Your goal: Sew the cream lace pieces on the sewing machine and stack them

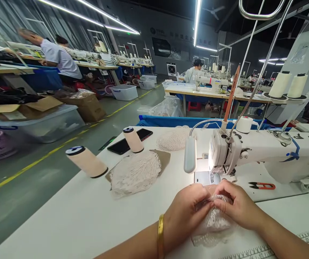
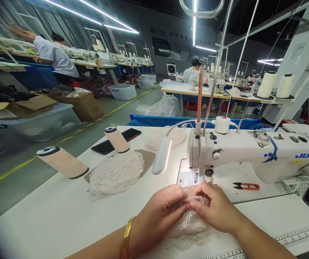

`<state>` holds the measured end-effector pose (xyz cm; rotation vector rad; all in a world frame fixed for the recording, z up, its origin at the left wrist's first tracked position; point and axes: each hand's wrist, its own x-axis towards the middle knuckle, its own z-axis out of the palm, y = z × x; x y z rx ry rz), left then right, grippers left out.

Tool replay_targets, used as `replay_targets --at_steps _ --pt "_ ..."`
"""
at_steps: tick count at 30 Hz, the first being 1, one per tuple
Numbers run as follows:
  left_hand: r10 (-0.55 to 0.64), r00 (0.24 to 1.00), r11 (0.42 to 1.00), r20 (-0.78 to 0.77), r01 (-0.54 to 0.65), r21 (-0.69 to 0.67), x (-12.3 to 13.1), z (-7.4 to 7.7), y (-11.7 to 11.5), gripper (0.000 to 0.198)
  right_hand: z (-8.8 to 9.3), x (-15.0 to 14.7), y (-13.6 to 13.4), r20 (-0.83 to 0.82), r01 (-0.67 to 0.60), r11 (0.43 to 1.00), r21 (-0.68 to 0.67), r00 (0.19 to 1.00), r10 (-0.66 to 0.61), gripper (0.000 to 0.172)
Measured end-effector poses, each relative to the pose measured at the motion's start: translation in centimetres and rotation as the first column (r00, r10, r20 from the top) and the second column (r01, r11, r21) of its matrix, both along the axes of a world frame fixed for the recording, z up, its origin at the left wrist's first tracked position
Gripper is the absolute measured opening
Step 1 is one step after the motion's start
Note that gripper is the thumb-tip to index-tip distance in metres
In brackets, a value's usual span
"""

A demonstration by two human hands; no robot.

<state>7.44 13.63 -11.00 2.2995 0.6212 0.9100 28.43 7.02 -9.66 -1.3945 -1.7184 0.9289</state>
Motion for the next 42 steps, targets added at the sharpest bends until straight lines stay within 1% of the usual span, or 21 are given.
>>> replay_targets --at_steps 2,3,5,7,10,12,16,19,22,25,28,33,36,38,40,42 --pt "0.007 1.000 1.000 -0.007 -0.007 0.013 0.1 -0.1 -0.2 0.028 0.0 -0.1 0.0 -0.001 0.000 0.999 0.033 1.000 0.000 0.015" --pt "0.011 1.000 1.000 -0.011 -0.011 -0.003 0.2 0.0 -0.2 0.025 0.0 -0.1 -0.1 0.000 -0.004 0.999 0.051 1.000 0.004 0.016" --pt "0.026 1.000 0.997 -0.001 -0.026 -0.070 0.4 0.2 -0.5 0.020 0.0 -0.2 -0.1 0.007 -0.006 0.997 0.081 1.000 0.005 0.017" --pt "0.029 0.999 0.984 0.028 -0.024 -0.178 0.6 0.6 -0.7 0.016 0.0 -0.2 -0.2 0.010 -0.006 0.995 0.100 1.000 0.005 0.017" --pt "0.025 0.997 0.925 0.069 0.003 -0.380 0.9 1.0 -0.9 0.019 -0.2 -0.3 -0.2 0.000 -0.007 0.990 0.138 1.000 0.007 0.014" --pt "0.048 0.997 0.883 0.066 -0.011 -0.470 1.1 1.3 -1.1 0.021 -0.4 -0.3 -0.3 0.005 -0.004 0.986 0.169 1.000 0.003 0.013" --pt "0.114 0.993 0.829 0.039 -0.073 -0.554 1.4 1.8 -1.2 0.020 -0.5 -0.3 -0.4 0.017 0.015 0.980 0.198 1.000 -0.018 0.015" --pt "0.104 0.994 0.778 0.020 -0.069 -0.624 1.7 2.1 -1.2 0.019 -0.6 -0.4 -0.4 0.036 -0.018 0.973 0.228 0.999 0.010 0.014" --pt "0.081 0.997 0.749 0.011 -0.053 -0.660 1.8 2.1 -1.1 0.020 -0.6 -0.4 -0.4 0.063 -0.056 0.955 0.292 0.997 0.039 0.012" --pt "0.036 0.999 0.741 0.005 -0.023 -0.671 1.8 1.9 -0.8 0.019 -0.6 -0.4 -0.4 0.094 -0.076 0.934 0.350 0.995 0.046 0.012" --pt "0.004 1.000 0.740 -0.003 -0.005 -0.672 1.6 1.5 -0.4 0.019 -0.5 -0.3 -0.5 0.109 -0.084 0.924 0.373 0.993 0.047 0.014" --pt "0.030 0.999 0.765 -0.015 -0.032 -0.643 1.5 1.1 -0.3 0.025 -0.5 -0.2 -0.5 0.088 -0.068 0.935 0.349 0.995 0.040 0.014" --pt "0.024 1.000 0.769 -0.001 -0.019 -0.639 1.3 1.3 -0.5 0.029 -0.4 -0.2 -0.5 0.090 -0.053 0.940 0.338 0.996 0.024 0.014" --pt "0.003 1.000 0.764 0.000 -0.002 -0.646 1.1 1.6 -0.5 0.033 -0.3 -0.2 -0.6 0.107 -0.016 0.947 0.320 0.994 -0.019 0.016" --pt "0.002 1.000 0.781 -0.017 -0.012 -0.625 1.0 1.9 -0.3 0.037 -0.3 -0.2 -0.5 0.133 0.031 0.955 0.294 0.988 -0.073 0.018" --pt "0.029 0.998 0.827 -0.049 -0.052 -0.560 1.0 1.9 -0.2 0.036 -0.7 -0.4 -0.2 0.169 0.074 0.959 0.273 0.978 -0.124 0.018"
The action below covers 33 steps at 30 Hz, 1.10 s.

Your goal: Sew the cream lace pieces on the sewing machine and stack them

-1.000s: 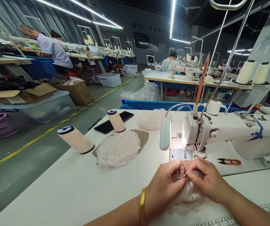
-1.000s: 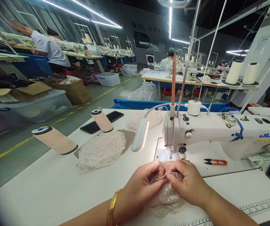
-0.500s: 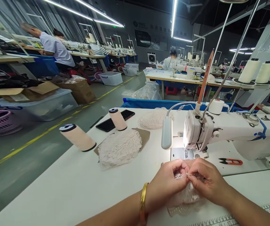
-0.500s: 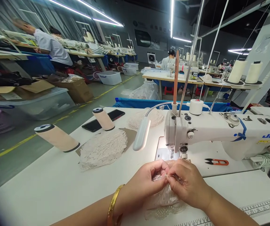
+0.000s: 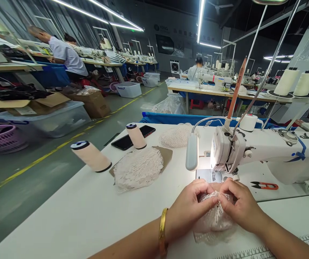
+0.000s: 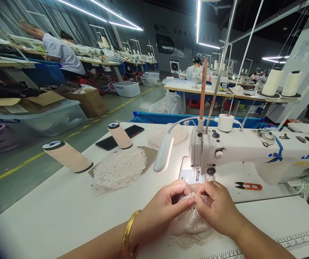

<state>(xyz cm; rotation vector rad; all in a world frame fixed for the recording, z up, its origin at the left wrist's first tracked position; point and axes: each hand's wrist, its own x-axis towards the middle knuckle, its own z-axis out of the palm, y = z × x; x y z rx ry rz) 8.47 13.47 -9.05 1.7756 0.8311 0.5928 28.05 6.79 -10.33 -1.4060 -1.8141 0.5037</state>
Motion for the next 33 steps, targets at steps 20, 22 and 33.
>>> replay_targets --at_steps 20,22,33 --pt "0.052 0.952 0.552 -0.301 0.224 0.803 0.1 -2.5 0.7 0.027 -2.7 -0.4 1.7 0.389 0.100 0.979 0.178 0.907 -0.163 0.016" --pt "0.050 0.954 0.550 -0.296 0.221 0.805 0.1 -2.3 0.7 0.024 -2.6 -0.2 1.6 0.401 0.039 0.985 0.170 0.910 -0.106 0.019" --pt "0.072 0.954 0.564 -0.291 0.202 0.801 -0.1 -2.1 0.6 0.020 -2.5 0.4 1.1 0.469 -0.049 0.969 0.240 0.880 -0.072 0.032"
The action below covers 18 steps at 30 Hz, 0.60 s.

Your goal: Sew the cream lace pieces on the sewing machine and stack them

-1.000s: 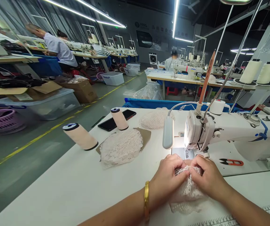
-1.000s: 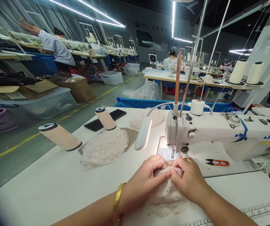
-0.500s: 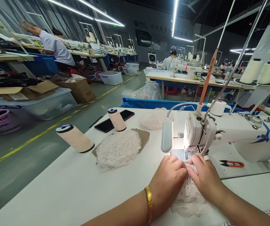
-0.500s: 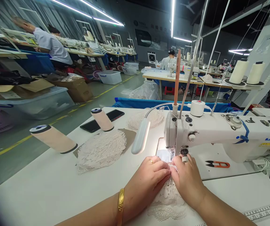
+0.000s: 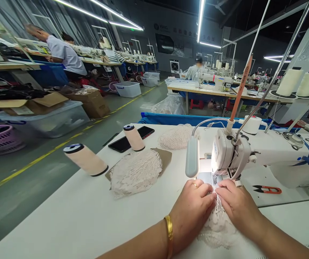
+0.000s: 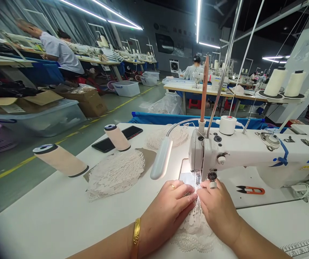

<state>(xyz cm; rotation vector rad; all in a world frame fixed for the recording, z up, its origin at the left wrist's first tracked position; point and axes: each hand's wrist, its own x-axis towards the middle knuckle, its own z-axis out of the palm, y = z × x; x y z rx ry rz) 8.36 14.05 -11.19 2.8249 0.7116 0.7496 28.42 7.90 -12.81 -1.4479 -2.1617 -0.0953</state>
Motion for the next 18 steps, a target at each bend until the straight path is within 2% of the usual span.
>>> replay_targets --at_steps 4,11,18 --pt "0.018 1.000 1.000 0.023 -0.018 -0.017 -0.04 0.06 -0.20 0.018 -0.18 0.27 0.20 0.006 0.026 0.999 0.041 1.000 -0.026 0.035" --pt "0.047 0.999 0.999 -0.016 -0.047 -0.019 0.34 0.04 -0.30 0.018 -0.48 0.56 0.53 0.000 0.041 0.999 0.008 0.999 -0.041 0.047" --pt "0.080 0.995 0.996 -0.057 -0.082 -0.031 0.62 0.03 -0.29 0.012 -0.53 0.57 0.97 0.002 0.087 0.996 0.016 0.996 -0.087 0.042"
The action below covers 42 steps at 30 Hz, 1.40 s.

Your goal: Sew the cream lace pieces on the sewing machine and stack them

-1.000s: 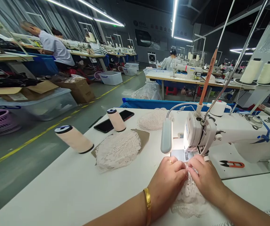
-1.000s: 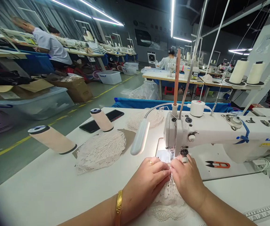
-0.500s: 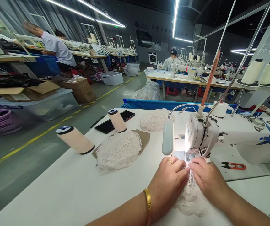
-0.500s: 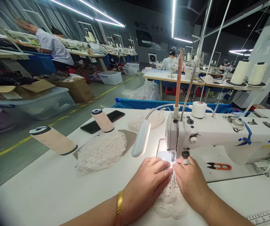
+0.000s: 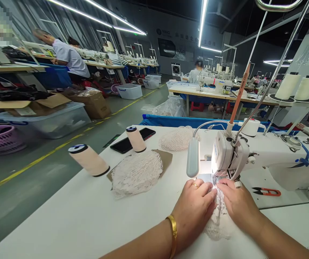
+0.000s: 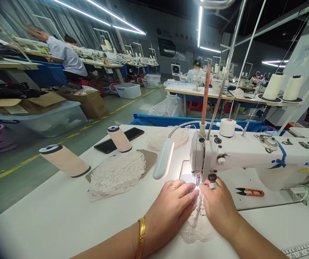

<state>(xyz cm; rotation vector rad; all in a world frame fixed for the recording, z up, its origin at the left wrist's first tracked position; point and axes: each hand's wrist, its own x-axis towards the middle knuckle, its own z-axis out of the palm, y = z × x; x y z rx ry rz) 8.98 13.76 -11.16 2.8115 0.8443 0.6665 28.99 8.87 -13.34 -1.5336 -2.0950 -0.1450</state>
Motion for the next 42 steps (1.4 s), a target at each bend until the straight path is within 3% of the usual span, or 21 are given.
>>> replay_targets --at_steps 23,28,31,34,35,38,42 --pt "0.033 0.999 0.999 0.003 -0.033 -0.001 0.2 0.0 -0.1 0.012 0.1 0.0 0.3 0.061 0.036 0.997 0.064 0.997 -0.040 0.045" --pt "-0.026 0.998 0.999 0.064 0.029 -0.040 -0.5 0.6 0.3 0.015 0.6 0.5 -0.7 0.094 -0.016 0.996 0.086 0.996 0.008 0.040" --pt "-0.119 0.991 0.984 0.064 0.126 -0.128 -1.9 1.5 0.7 0.036 2.2 0.9 -2.0 0.030 -0.170 0.985 -0.011 0.985 0.170 0.022" --pt "-0.205 0.979 0.961 -0.023 0.197 -0.192 -3.1 2.1 1.2 0.062 3.6 1.1 -2.9 -0.075 -0.273 0.930 -0.245 0.962 0.262 0.056" --pt "-0.217 0.976 0.958 -0.034 0.206 -0.199 -3.2 2.0 1.3 0.058 3.8 1.1 -3.0 -0.096 -0.277 0.914 -0.298 0.961 0.260 0.053" --pt "-0.205 0.978 0.964 0.042 0.210 -0.163 -2.8 1.3 1.3 0.014 3.6 1.1 -2.7 -0.098 -0.259 0.920 -0.294 0.966 0.241 0.008" --pt "-0.108 0.978 0.976 0.177 0.138 -0.169 -1.2 0.3 1.4 0.024 2.7 1.1 -1.8 -0.209 -0.233 0.958 -0.164 0.958 0.197 0.020"
